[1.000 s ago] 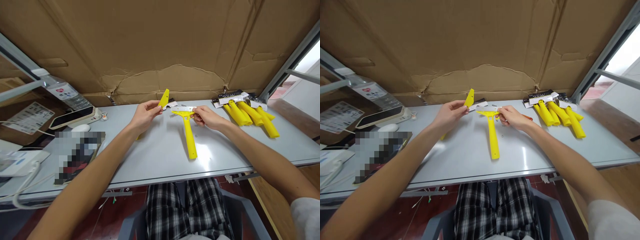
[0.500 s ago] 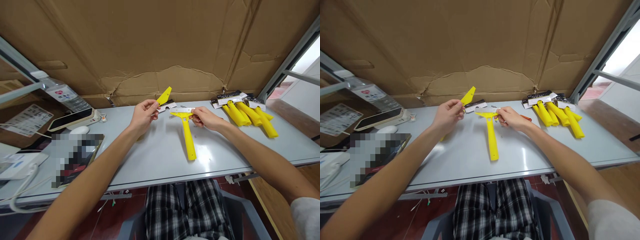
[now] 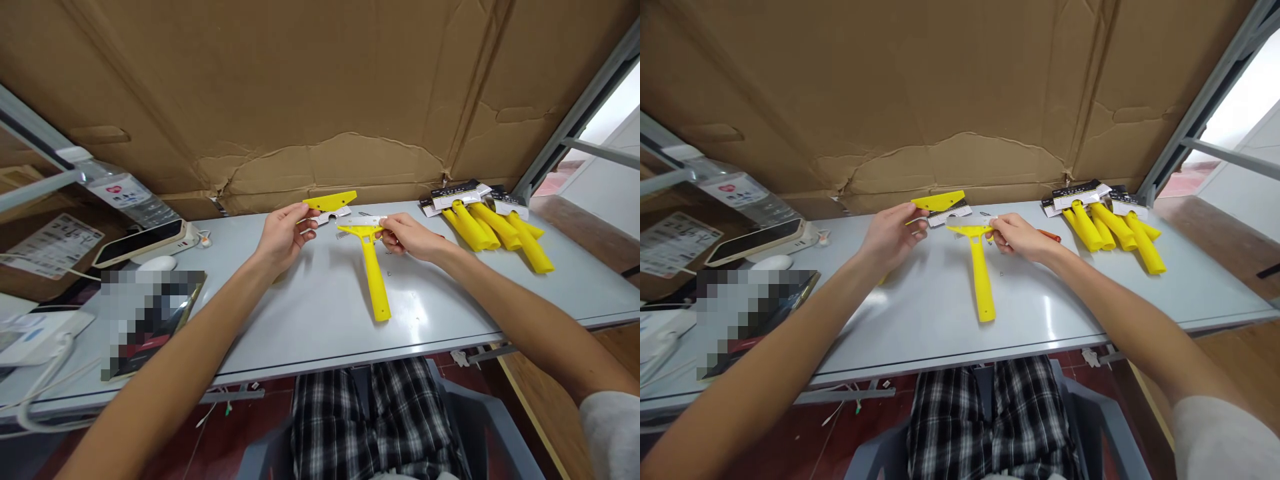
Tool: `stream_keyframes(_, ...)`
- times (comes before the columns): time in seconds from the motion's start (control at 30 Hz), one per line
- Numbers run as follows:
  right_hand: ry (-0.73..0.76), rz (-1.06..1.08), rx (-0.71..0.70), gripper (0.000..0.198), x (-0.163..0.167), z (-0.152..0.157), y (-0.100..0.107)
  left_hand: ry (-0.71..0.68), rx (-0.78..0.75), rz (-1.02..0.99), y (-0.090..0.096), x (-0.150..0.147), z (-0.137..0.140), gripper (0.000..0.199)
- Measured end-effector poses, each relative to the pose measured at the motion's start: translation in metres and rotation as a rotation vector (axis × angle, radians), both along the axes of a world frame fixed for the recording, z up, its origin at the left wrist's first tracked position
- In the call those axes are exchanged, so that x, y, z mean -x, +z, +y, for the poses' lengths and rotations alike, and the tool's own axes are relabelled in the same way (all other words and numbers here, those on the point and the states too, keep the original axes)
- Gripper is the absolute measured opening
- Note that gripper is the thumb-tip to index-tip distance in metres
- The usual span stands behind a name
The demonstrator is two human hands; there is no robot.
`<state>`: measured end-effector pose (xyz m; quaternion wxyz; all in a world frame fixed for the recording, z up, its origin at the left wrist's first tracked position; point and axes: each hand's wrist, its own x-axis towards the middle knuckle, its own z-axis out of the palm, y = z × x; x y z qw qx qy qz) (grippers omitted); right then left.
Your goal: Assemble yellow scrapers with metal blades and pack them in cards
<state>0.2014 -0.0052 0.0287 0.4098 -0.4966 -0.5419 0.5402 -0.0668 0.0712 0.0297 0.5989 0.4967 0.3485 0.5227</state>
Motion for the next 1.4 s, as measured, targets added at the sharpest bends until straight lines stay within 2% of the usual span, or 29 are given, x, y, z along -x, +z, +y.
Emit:
stream_keyframes(0.17,0.004,-0.002,0.003,0.033,0.001,-0.001,0.001,-0.018,0.000,0.005,-0.001,0.001,0.000,0.020)
stream_keyframes(0.43,0.004,0.013,-0.017,0.032,0.001,0.001,-0.001,-0.101,-0.068,0.052,-0.006,0.003,-0.002,0.035)
stream_keyframes(0.77,-0.006,-0.001,-0.003,0.033,0.003,0.000,0.002,-0.154,-0.044,0.101,-0.007,0.003,-0.003,0.027)
stream_keyframes(1.4,0.009,-0.012,-0.023,0.034,0.001,0.001,0.000,-0.211,-0.068,0.218,0.001,-0.001,-0.015,0.040)
